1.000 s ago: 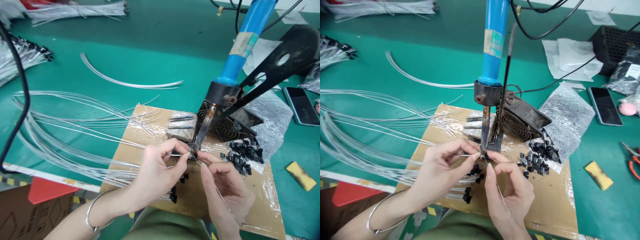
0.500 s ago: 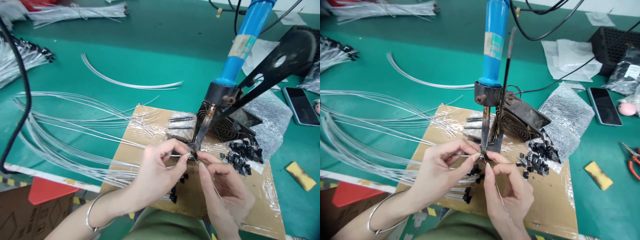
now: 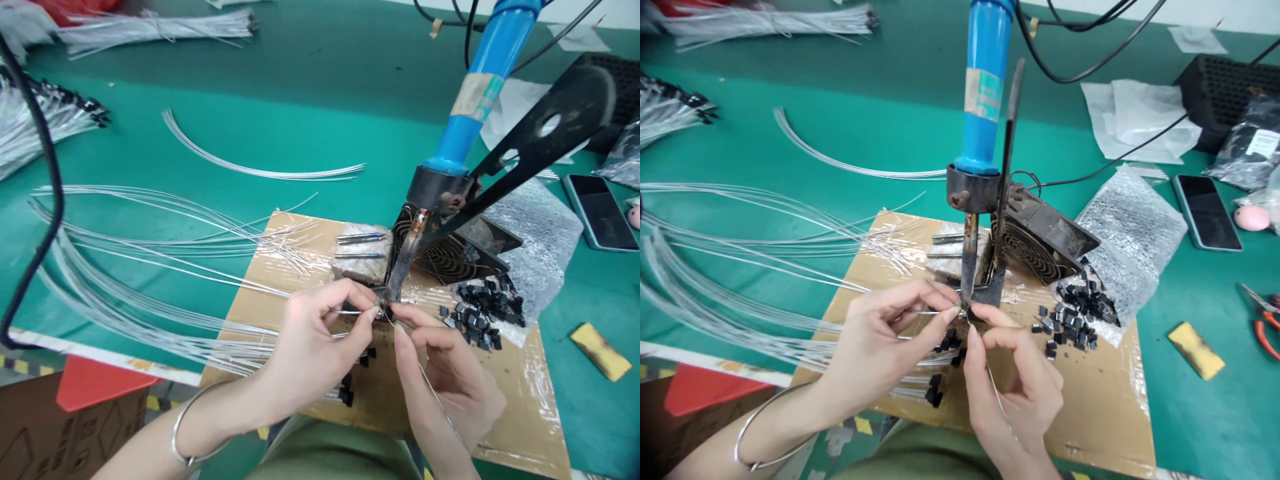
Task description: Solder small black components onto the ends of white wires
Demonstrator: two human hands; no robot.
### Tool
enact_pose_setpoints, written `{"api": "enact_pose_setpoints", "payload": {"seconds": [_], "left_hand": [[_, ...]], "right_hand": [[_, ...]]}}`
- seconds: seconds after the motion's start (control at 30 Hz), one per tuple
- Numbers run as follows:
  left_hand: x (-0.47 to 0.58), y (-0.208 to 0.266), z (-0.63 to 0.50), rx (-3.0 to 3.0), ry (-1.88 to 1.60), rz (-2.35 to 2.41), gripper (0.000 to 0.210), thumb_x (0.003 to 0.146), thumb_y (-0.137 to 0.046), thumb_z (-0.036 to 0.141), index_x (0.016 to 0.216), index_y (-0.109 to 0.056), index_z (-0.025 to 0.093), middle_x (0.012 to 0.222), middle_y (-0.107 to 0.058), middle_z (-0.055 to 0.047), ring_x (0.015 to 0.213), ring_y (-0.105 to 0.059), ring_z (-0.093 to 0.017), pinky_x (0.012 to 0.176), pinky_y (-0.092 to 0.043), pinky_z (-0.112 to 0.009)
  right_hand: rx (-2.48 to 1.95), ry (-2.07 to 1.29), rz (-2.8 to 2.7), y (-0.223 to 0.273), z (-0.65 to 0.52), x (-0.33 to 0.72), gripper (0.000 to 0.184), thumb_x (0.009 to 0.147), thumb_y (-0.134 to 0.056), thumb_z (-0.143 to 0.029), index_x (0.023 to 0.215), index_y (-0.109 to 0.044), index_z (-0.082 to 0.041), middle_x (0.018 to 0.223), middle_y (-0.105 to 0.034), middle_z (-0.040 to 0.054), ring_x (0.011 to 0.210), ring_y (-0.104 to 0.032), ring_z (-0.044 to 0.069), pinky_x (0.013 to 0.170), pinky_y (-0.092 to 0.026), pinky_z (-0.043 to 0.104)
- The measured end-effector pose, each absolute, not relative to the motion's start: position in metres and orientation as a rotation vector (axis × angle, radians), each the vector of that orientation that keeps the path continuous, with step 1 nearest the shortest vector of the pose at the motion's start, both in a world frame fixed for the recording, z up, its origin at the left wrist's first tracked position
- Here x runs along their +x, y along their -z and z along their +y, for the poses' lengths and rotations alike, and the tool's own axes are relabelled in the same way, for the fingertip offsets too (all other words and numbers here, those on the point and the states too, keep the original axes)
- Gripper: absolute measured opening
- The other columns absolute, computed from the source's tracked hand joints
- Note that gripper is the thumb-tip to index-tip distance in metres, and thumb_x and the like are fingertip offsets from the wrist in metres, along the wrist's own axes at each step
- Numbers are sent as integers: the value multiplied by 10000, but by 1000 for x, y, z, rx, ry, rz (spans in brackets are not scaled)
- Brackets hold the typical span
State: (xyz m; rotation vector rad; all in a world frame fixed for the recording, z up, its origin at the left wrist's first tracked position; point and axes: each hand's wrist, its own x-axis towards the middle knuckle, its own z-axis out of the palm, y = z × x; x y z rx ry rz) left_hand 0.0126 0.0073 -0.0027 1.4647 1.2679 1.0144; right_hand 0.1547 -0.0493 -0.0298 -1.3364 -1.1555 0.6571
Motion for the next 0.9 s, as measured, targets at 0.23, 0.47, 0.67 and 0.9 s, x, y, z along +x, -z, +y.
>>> {"api": "enact_pose_setpoints", "payload": {"seconds": [0.23, 0.47, 0.67, 0.9], "left_hand": [[12, 2, 7, 1492, -1014, 1274, 127, 878, -655, 139, 770, -706, 183, 798, -784, -36, 707, -733, -153, 592, -549, -227], [12, 3, 8, 1477, -989, 1285, 120, 865, -658, 145, 765, -715, 180, 800, -799, -43, 721, -756, -164, 631, -586, -233], [13, 3, 8, 1490, -1015, 1256, 135, 872, -653, 129, 765, -718, 181, 798, -791, -37, 706, -740, -148, 606, -569, -216], [12, 4, 8, 1490, -1041, 1241, 133, 870, -655, 116, 766, -705, 183, 794, -786, -29, 712, -741, -140, 641, -581, -206]], "right_hand": [[-1373, -635, -1166, 29, -50, 155, 140, 957, -763, -127, 865, -704, -214, 1113, -853, 76, 989, -831, 178, 907, -649, 261], [-1316, -613, -1189, 33, -48, 157, 148, 945, -760, -99, 863, -697, -204, 1082, -852, 67, 971, -833, 162, 913, -646, 234], [-1356, -629, -1178, 31, -49, 156, 140, 948, -771, -119, 865, -704, -211, 1100, -850, 62, 978, -830, 165, 915, -646, 247], [-1362, -613, -1162, 30, -48, 154, 135, 944, -779, -118, 875, -719, -216, 1094, -852, 49, 974, -829, 158, 911, -644, 238]]}}
